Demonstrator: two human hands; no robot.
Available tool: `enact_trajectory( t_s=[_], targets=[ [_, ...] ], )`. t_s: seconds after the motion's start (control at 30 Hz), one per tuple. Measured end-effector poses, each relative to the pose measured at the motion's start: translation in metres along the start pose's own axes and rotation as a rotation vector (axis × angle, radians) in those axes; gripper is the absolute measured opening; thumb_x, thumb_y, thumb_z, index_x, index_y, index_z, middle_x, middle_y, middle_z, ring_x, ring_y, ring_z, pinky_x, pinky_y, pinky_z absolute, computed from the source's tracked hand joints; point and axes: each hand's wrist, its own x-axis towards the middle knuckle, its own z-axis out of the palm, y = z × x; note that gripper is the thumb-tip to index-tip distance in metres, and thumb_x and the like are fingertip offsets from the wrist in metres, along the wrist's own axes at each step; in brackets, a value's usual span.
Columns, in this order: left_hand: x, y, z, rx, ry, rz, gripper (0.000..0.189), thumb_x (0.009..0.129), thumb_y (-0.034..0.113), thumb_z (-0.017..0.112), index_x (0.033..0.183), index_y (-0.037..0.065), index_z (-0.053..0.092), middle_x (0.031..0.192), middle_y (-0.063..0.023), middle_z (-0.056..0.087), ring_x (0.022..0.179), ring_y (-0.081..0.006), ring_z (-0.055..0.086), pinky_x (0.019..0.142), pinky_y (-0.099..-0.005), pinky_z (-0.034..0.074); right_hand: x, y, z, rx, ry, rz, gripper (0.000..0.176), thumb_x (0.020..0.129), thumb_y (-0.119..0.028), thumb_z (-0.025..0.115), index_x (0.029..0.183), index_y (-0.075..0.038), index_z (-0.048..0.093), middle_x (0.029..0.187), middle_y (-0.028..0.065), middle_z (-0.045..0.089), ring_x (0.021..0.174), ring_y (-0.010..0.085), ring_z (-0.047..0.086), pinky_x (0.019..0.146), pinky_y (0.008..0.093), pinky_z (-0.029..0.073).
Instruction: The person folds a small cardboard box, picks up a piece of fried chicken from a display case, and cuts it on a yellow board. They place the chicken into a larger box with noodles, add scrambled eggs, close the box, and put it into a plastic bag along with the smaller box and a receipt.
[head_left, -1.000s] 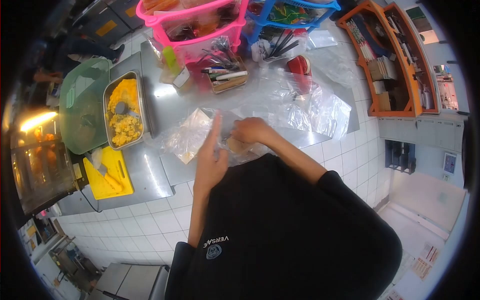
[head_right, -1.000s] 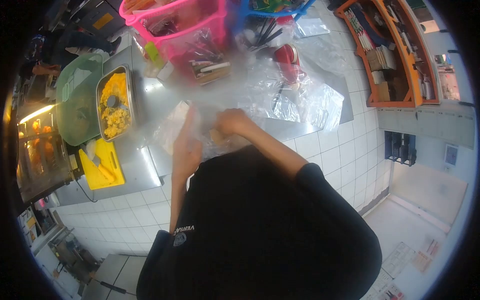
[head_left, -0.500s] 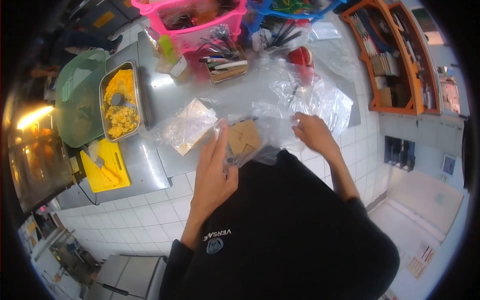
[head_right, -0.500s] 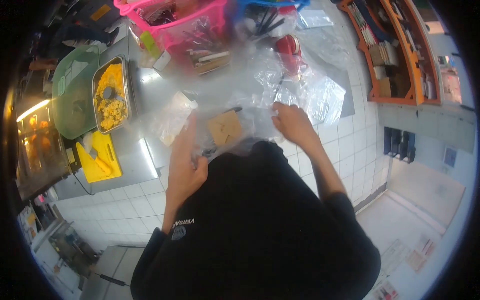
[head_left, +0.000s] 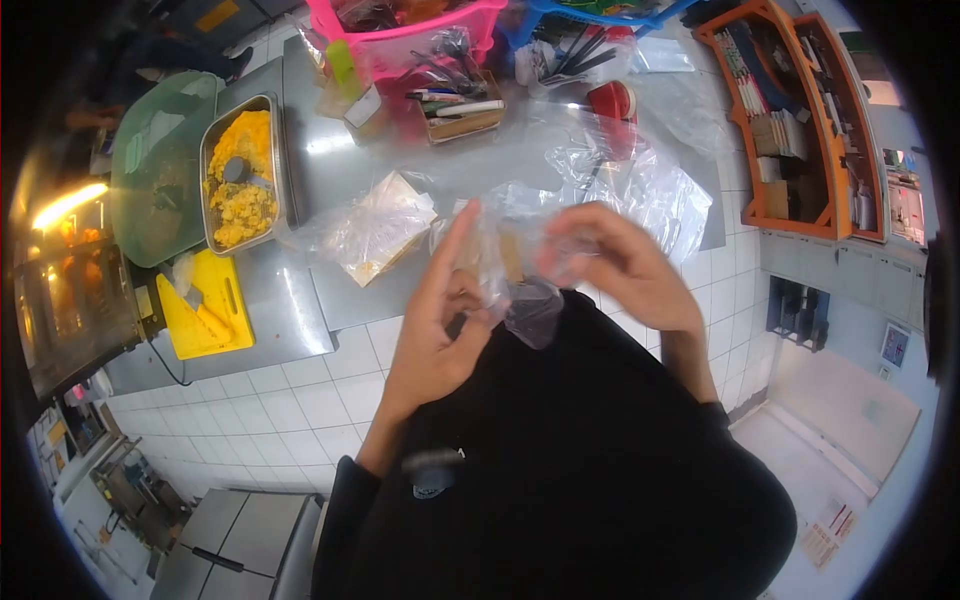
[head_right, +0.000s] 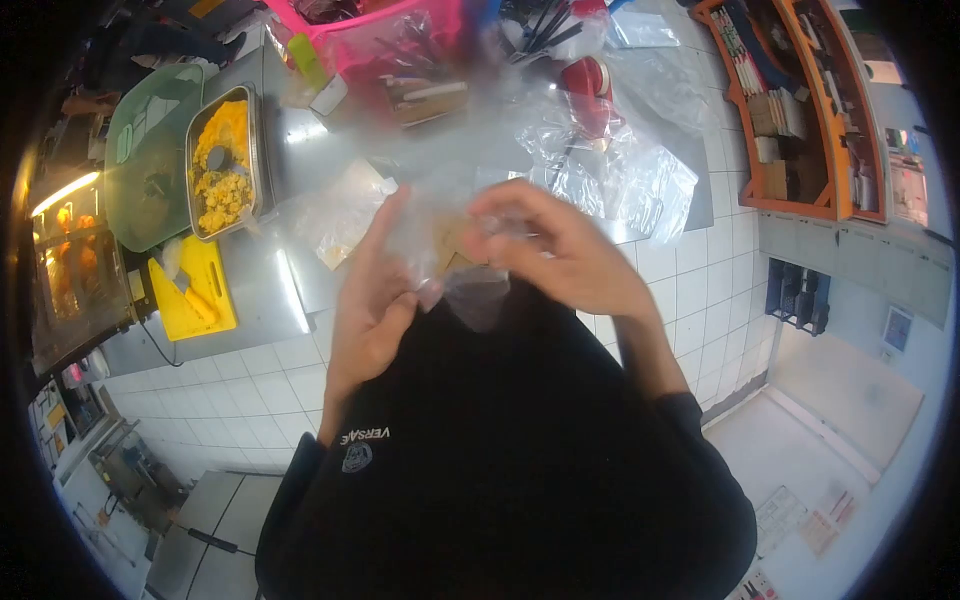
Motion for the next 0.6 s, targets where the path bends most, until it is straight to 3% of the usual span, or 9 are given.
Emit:
enact_trajectory(
  t_s=[0.07, 0.17, 0.2, 0.27, 0.3, 0.4, 0.5, 0.6],
  targets=[
    [0.01, -0.004, 0.008, 0.037, -0.081, 0.122, 0.085, 0.08, -0.01, 0.044, 0.157, 0.005, 0.013, 0.161, -0.0153, 0.025, 0.126, -0.0272, 0.054, 0.097, -0.032, 0.049, 0.018, 0.008, 0.019, -0.103, -0.107, -0.06, 0.032, 0.094, -0.004, 0.061, 0.124, 0.0, 0.05, 0.115, 0.0066, 0.059, 0.105, 0.0149, 0.06, 0.085, 0.0299, 0.052],
    [0.009, 0.01, 0.006, 0.063, -0.079, 0.028, 0.086, 0.08, -0.011, 0.042, 0.157, 0.004, 0.01, 0.161, -0.016, 0.025, 0.126, -0.0283, 0.055, 0.099, -0.0345, 0.049, 0.036, 0.038, 0.026, 0.194, -0.02, 0.051, 0.031, 0.095, -0.006, 0.06, 0.124, -0.002, 0.053, 0.1, 0.0078, 0.066, 0.091, 0.0124, 0.064, 0.079, 0.0277, 0.052],
    [0.005, 0.008, -0.01, 0.039, -0.055, 0.008, 0.091, 0.081, -0.001, 0.06, 0.157, 0.002, 0.01, 0.161, -0.0173, 0.024, 0.124, -0.0323, 0.056, 0.1, -0.0398, 0.048, 0.038, 0.041, 0.018, 0.213, 0.046, 0.049, 0.028, 0.095, -0.005, 0.059, 0.122, -0.002, 0.053, 0.098, 0.0084, 0.066, 0.088, 0.0126, 0.065, 0.077, 0.0279, 0.052],
    [0.002, -0.013, -0.038, 0.403, 0.094, 0.081, 0.105, 0.076, 0.02, 0.076, 0.156, 0.0, 0.012, 0.157, -0.0178, 0.03, 0.128, -0.0308, 0.053, 0.104, -0.0402, 0.045, 0.04, 0.033, 0.017, 0.186, 0.257, 0.05, 0.022, 0.096, -0.002, 0.053, 0.118, -0.004, 0.05, 0.084, 0.0083, 0.064, 0.074, 0.0137, 0.064, 0.068, 0.029, 0.053],
    [0.004, -0.033, -0.046, 0.58, 0.167, 0.112, 0.113, 0.073, 0.031, 0.084, 0.155, -0.001, 0.013, 0.155, -0.018, 0.033, 0.13, -0.03, 0.051, 0.106, -0.0404, 0.044, 0.04, 0.034, 0.021, 0.234, 0.22, 0.034, 0.021, 0.096, -0.002, 0.052, 0.117, -0.004, 0.049, 0.083, 0.007, 0.062, 0.073, 0.0138, 0.063, 0.07, 0.0296, 0.053],
    [0.04, -0.116, -0.047, 0.804, 0.041, 0.204, 0.1, 0.073, 0.03, 0.083, 0.147, 0.0, 0.023, 0.146, -0.0177, 0.038, 0.125, -0.0316, 0.051, 0.103, -0.0417, 0.044, 0.045, 0.046, 0.051, 0.403, 0.097, 0.056, 0.017, 0.097, -0.003, 0.05, 0.113, -0.007, 0.046, 0.081, 0.0042, 0.056, 0.071, 0.0138, 0.058, 0.077, 0.0328, 0.053],
    [0.068, -0.189, -0.038, 0.867, -0.05, 0.292, 0.087, 0.072, 0.029, 0.081, 0.139, 0.001, 0.033, 0.136, -0.0173, 0.043, 0.12, -0.0332, 0.051, 0.099, -0.0429, 0.044, 0.058, 0.076, 0.079, 0.625, -0.12, 0.078, 0.017, 0.098, -0.002, 0.05, 0.113, -0.008, 0.045, 0.09, 0.0071, 0.06, 0.083, 0.0156, 0.061, 0.083, 0.036, 0.053],
    [0.077, -0.222, -0.04, 0.912, -0.056, 0.31, 0.074, 0.072, 0.028, 0.079, 0.13, 0.002, 0.043, 0.126, -0.017, 0.047, 0.114, -0.0348, 0.052, 0.095, -0.0442, 0.044, 0.043, 0.055, 0.059, 0.013, -0.159, 0.057, 0.039, 0.093, -0.012, 0.063, 0.126, -0.006, 0.043, 0.109, 0.0147, 0.06, 0.104, 0.0215, 0.06, 0.095, 0.0394, 0.049]
  ],
)
